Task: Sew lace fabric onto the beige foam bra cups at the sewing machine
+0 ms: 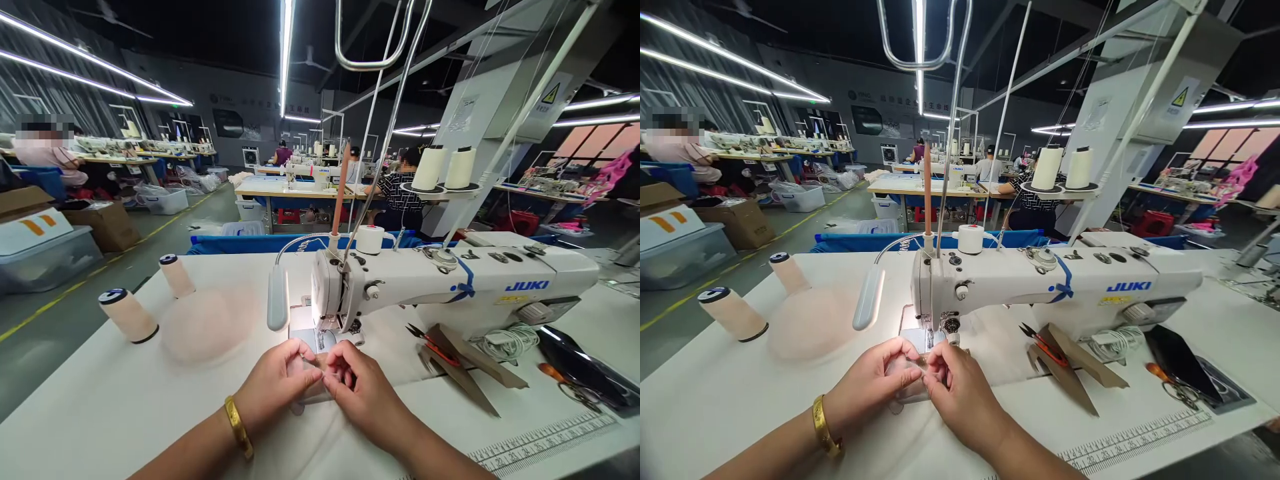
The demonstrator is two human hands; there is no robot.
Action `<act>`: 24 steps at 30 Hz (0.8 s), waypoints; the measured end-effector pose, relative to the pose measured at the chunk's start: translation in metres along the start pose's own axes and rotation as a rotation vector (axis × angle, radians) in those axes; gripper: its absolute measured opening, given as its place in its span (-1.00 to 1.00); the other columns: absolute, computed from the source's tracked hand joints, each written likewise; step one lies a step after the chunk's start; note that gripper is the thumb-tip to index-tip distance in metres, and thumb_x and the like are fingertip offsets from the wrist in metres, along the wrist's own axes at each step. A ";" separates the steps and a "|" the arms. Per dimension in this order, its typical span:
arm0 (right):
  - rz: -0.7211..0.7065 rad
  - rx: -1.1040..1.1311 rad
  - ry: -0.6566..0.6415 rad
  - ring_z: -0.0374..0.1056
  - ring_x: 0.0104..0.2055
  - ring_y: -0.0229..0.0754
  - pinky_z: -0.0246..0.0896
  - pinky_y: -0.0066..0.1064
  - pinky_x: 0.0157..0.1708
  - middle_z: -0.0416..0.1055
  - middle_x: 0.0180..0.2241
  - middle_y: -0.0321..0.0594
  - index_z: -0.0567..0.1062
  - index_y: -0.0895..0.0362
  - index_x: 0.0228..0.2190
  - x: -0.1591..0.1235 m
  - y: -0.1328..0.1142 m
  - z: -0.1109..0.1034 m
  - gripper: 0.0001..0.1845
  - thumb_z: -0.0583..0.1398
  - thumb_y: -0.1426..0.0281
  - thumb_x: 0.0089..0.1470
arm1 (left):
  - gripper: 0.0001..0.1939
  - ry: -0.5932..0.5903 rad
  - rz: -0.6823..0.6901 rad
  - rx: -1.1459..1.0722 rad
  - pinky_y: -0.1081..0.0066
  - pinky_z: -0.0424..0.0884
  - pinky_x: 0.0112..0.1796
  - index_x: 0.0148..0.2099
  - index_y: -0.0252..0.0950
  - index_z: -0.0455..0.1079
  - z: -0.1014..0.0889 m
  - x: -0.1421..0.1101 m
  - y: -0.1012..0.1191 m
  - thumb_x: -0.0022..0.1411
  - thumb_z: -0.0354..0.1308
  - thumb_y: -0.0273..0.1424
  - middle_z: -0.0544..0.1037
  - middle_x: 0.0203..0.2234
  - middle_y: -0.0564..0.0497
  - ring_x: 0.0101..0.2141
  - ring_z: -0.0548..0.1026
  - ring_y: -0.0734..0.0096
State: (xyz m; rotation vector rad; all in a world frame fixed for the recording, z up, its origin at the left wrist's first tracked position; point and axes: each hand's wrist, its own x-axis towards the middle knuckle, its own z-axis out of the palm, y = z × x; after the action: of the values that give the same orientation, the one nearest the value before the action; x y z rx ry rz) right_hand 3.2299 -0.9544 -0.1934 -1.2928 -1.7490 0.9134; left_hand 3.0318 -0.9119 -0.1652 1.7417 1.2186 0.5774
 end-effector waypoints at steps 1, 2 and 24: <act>-0.001 0.002 0.004 0.29 -0.30 -0.15 0.15 -0.37 -0.32 0.39 -0.36 -0.31 0.38 0.05 -0.29 0.000 0.000 0.000 -0.97 0.17 0.40 0.20 | -0.68 0.007 -0.003 0.007 0.43 0.23 -0.43 -0.24 -0.22 0.44 -0.001 0.000 0.000 0.06 0.24 -0.11 0.41 -0.51 0.13 -0.45 0.32 0.35; -0.001 0.001 0.007 0.29 -0.30 -0.15 0.15 -0.36 -0.32 0.39 -0.36 -0.30 0.39 0.05 -0.28 0.000 0.000 0.000 -0.98 0.17 0.40 0.21 | -0.68 0.004 -0.009 0.011 0.43 0.23 -0.43 -0.26 -0.22 0.44 -0.001 0.000 0.000 0.05 0.25 -0.10 0.41 -0.51 0.13 -0.45 0.32 0.35; 0.020 -0.026 0.012 0.33 -0.25 -0.10 0.19 -0.32 -0.28 0.42 -0.31 -0.26 0.47 0.06 -0.11 -0.001 0.005 0.001 -0.78 0.24 0.40 0.17 | -0.70 0.039 -0.006 -0.008 0.41 0.13 -0.42 -0.38 -0.24 0.39 0.001 -0.001 0.000 0.07 0.19 -0.09 0.20 -0.58 0.16 -0.48 0.20 0.37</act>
State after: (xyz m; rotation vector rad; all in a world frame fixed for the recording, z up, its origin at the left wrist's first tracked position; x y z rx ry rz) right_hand 3.2310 -0.9541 -0.1986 -1.3325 -1.7475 0.8952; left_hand 3.0320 -0.9129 -0.1658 1.7272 1.2462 0.6147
